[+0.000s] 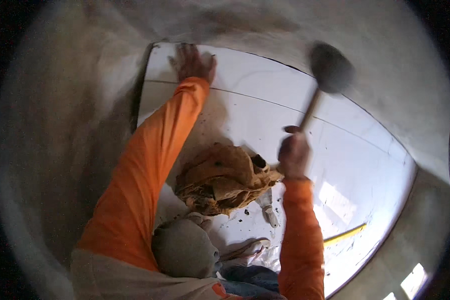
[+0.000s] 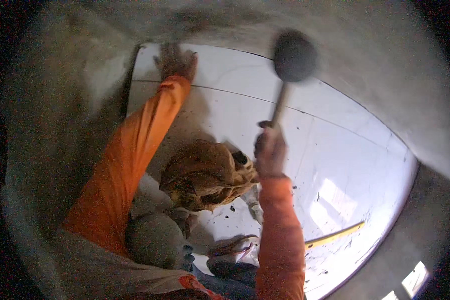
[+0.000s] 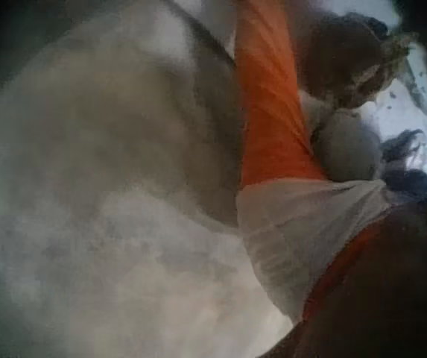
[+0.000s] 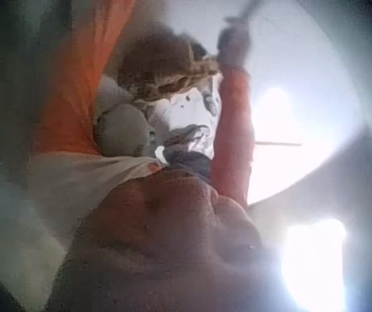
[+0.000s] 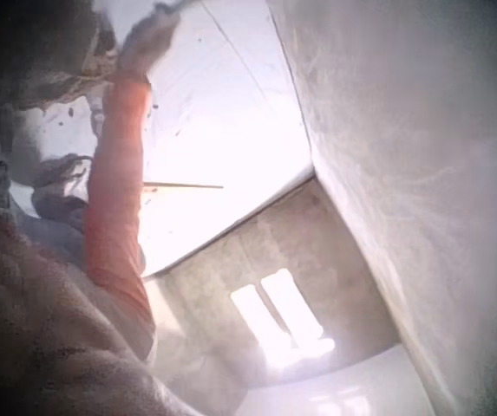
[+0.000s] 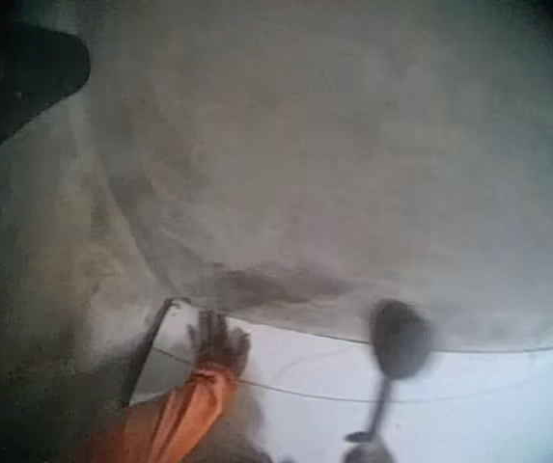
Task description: The person places a rectangular tile against a corner wall, applies pressure by hand and with a rubber mallet, and wipes the tile surface with a cloth.
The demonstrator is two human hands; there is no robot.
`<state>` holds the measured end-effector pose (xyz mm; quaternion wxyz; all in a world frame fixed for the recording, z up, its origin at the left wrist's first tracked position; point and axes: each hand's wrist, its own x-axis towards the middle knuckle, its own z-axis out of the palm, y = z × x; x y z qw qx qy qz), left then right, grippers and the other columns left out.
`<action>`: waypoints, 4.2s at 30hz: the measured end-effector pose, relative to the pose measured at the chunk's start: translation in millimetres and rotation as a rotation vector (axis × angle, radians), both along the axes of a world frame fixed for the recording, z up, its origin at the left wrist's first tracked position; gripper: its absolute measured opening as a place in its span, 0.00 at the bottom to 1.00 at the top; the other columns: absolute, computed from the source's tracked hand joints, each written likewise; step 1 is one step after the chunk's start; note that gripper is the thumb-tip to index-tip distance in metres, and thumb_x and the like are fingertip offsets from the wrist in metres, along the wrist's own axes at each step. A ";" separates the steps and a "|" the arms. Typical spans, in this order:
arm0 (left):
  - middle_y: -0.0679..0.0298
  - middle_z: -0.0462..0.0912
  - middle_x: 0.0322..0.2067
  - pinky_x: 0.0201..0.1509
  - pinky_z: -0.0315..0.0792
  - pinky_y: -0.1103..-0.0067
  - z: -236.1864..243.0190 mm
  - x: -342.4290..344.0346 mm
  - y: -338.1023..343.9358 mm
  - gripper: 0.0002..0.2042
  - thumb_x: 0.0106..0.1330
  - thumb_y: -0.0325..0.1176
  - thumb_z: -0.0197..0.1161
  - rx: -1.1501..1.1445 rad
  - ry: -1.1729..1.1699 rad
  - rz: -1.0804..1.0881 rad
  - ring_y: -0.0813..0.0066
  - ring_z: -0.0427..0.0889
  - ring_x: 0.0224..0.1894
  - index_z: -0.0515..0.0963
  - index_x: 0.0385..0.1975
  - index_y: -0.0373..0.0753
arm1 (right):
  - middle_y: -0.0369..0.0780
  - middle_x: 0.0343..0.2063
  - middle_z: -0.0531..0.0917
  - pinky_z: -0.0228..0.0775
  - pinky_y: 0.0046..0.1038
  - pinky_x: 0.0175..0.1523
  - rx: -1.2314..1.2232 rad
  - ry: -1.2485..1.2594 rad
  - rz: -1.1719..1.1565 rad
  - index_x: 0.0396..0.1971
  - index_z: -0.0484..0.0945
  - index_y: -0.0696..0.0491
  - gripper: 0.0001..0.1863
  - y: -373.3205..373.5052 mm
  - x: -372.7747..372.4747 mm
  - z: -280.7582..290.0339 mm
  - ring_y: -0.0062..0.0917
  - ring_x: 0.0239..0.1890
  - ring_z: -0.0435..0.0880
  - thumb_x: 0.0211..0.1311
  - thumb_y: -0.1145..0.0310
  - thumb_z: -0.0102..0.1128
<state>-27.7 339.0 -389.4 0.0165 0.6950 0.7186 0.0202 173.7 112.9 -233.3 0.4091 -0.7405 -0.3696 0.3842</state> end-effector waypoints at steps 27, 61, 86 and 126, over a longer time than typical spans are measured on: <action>0.59 0.44 0.68 0.67 0.33 0.50 7.7 25.2 -6.7 0.39 0.61 0.64 0.34 -0.017 0.192 0.004 0.60 0.36 0.70 0.48 0.66 0.42 | 0.49 0.14 0.74 0.65 0.47 0.26 -0.196 -0.509 -0.022 0.32 0.69 0.59 0.26 6.9 3.8 -129.9 0.49 0.19 0.75 0.64 0.45 0.42; 0.67 0.71 0.21 0.25 0.68 0.78 52.6 60.2 -119.1 0.18 0.68 0.50 0.45 -1.172 -1.805 0.126 0.76 0.69 0.20 0.71 0.35 0.40 | 0.44 0.18 0.77 0.69 0.38 0.37 0.142 -0.095 -0.134 0.28 0.78 0.53 0.08 -37.9 8.2 19.4 0.42 0.28 0.76 0.53 0.65 0.56; 0.70 0.70 0.21 0.27 0.63 0.81 47.7 35.3 -127.1 0.16 0.69 0.47 0.44 -1.449 -2.065 -0.030 0.81 0.69 0.23 0.71 0.36 0.41 | 0.45 0.32 0.82 0.69 0.31 0.45 -0.394 -0.079 0.616 0.36 0.79 0.57 0.18 -176.3 -16.3 -18.4 0.32 0.38 0.80 0.60 0.56 0.53; 0.54 0.77 0.45 0.51 0.69 0.68 56.6 -4.7 -408.6 0.21 0.65 0.44 0.52 -1.083 -0.634 -1.296 0.59 0.75 0.47 0.72 0.49 0.31 | 0.50 0.33 0.76 0.67 0.41 0.39 -0.117 -0.294 -0.115 0.32 0.74 0.56 0.10 -141.4 -85.6 30.6 0.45 0.36 0.76 0.58 0.64 0.56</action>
